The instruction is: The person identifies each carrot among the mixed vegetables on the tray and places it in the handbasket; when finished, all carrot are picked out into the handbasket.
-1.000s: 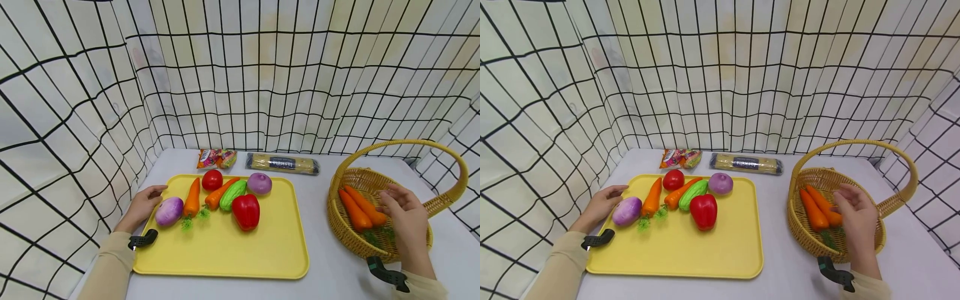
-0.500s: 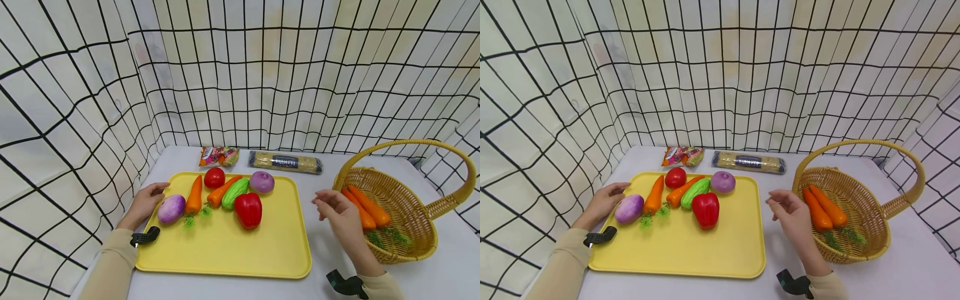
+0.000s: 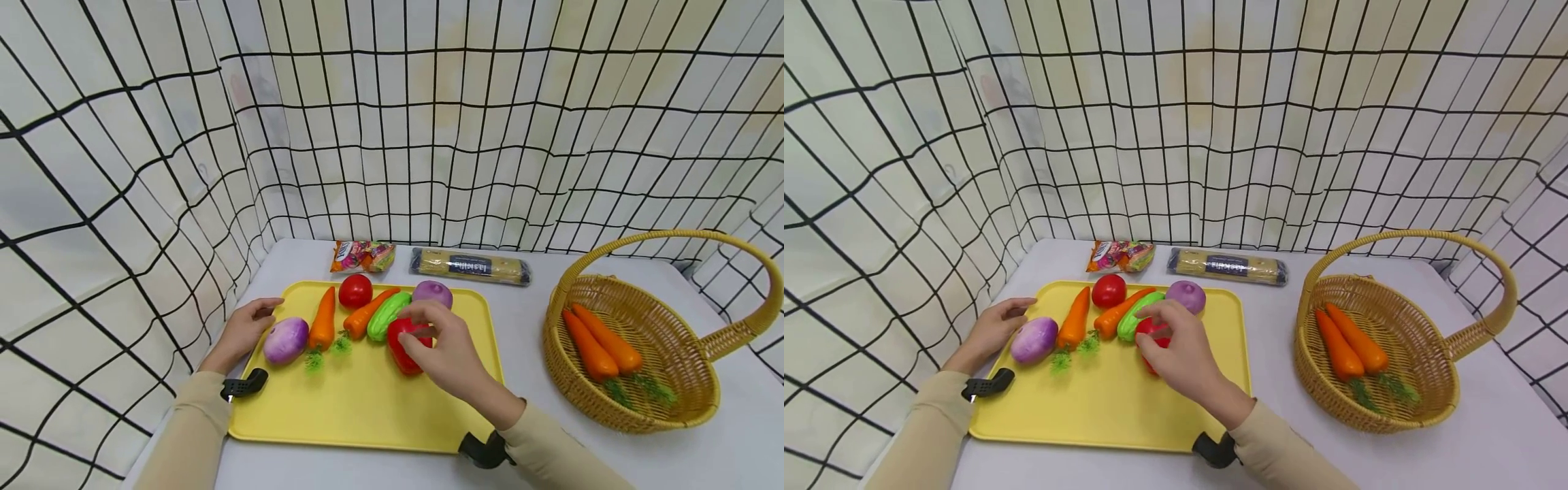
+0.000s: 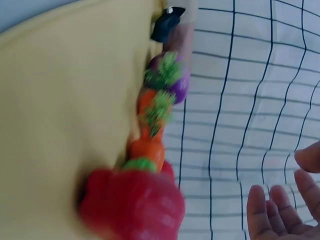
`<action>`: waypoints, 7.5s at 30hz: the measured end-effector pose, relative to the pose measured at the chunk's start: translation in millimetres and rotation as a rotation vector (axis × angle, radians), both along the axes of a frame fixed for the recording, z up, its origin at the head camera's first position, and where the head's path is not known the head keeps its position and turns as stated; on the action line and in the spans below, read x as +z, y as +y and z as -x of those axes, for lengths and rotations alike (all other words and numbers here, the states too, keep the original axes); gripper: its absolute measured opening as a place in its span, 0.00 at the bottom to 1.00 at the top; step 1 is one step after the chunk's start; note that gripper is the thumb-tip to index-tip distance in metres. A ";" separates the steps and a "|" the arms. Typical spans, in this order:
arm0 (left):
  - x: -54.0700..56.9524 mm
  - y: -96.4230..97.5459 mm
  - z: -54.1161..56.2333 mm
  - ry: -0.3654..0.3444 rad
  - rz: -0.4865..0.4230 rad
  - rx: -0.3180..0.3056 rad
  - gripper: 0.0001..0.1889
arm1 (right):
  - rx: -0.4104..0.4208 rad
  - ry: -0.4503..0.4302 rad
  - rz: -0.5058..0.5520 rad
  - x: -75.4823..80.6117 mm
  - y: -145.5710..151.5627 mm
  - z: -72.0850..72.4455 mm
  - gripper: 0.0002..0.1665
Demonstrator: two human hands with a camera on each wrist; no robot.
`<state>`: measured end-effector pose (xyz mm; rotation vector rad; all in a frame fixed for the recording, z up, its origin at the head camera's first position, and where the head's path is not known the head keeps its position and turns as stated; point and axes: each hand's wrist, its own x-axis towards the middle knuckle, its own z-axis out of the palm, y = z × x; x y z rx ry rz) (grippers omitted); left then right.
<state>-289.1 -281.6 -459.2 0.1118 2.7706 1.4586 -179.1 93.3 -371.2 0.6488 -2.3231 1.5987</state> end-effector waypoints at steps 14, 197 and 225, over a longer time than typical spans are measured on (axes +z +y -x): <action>-1.6 2.4 0.1 -0.010 0.002 0.010 0.21 | -0.029 -0.354 0.026 -12.4 -76.3 32.3 0.19; -0.9 0.2 0.0 0.033 0.045 -0.013 0.21 | -0.224 0.053 0.840 -9.7 238.4 -42.3 0.18; -1.2 0.6 -0.9 0.047 0.035 -0.007 0.21 | -0.939 -0.287 0.765 -20.9 279.6 -29.4 0.09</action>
